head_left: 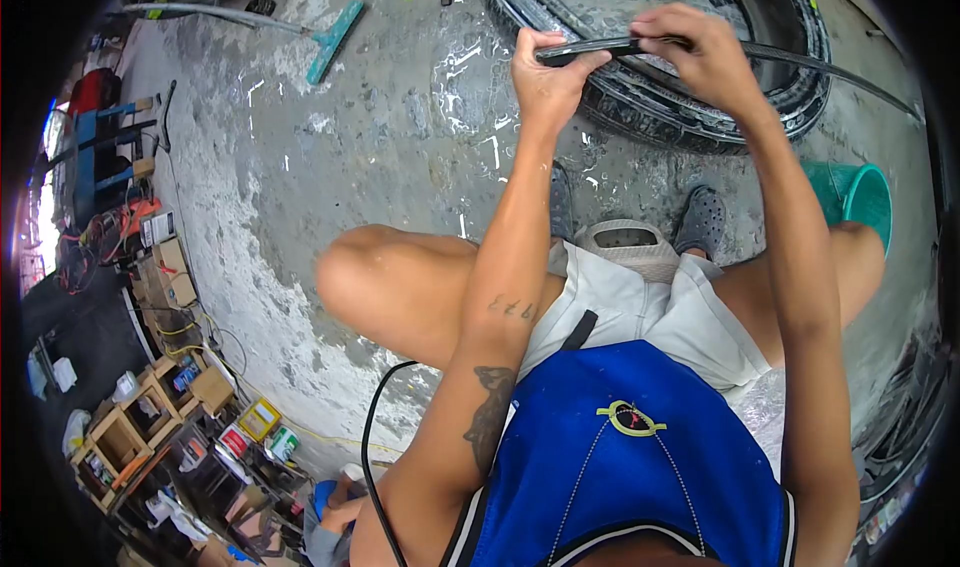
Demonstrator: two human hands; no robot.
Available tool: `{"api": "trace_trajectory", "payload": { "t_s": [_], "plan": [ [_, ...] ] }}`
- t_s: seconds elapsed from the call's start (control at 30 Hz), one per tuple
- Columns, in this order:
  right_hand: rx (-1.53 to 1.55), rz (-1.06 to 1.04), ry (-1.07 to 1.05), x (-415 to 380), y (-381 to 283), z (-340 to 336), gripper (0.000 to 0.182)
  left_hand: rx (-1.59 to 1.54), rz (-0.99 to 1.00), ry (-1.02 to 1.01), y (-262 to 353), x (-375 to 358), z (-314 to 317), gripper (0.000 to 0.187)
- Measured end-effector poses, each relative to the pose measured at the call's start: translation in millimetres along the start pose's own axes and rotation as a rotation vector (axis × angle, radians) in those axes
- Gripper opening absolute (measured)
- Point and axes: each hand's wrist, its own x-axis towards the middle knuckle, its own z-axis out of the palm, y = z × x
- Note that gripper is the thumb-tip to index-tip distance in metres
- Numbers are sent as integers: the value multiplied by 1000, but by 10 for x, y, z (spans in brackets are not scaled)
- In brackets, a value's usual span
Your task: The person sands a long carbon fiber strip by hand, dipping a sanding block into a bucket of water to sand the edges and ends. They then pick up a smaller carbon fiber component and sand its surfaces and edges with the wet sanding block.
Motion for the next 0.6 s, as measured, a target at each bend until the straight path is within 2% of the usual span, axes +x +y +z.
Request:
{"api": "trace_trajectory", "payload": {
  "t_s": [0.03, 0.13, 0.2, 0.23, 0.27, 0.33, 0.37, 0.4, 0.47, 0.53, 0.57, 0.6],
  "plan": [
    [4, 5, -6, 12, -7, 67, 23, 3, -8, 3, -1, -10, -15, 51],
    [-128, -239, 173, 116, -221, 493, 26, -59, 36, -30, 17, 17, 25, 47],
    [-110, -285, 105, 246, -525, 804, 27, -550, -31, -94, -142, 31, 6, 37],
    [-89, -277, 65, 264, -544, 786, 27, -60, 147, -84, -171, 70, -16, 29],
    [-65, -267, 20, 260, -556, 767, 27, -57, 143, -89, -214, 57, -28, 29],
    [-49, -265, 45, 170, -366, 552, 26, -167, -10, -125, -183, 21, -71, 37],
    [-40, -269, 71, 122, -204, 410, 25, -48, 40, -45, 34, -18, -11, 48],
    [-65, -236, 142, 63, -1, 284, 23, -48, 32, -32, 0, -31, -12, 48],
    [-123, -104, 109, -26, 30, 100, 30, 11, 80, -31, -82, -7, -16, 48],
    [-190, -178, 156, -6, -69, 332, 28, 42, 110, -38, -69, -49, -33, 45],
    [-265, -262, 214, 57, -144, 477, 27, -33, 39, -43, -73, -43, -36, 44],
    [-192, -283, 225, 91, -336, 635, 30, -108, -30, -49, -65, -13, -19, 42]
  ]
}}
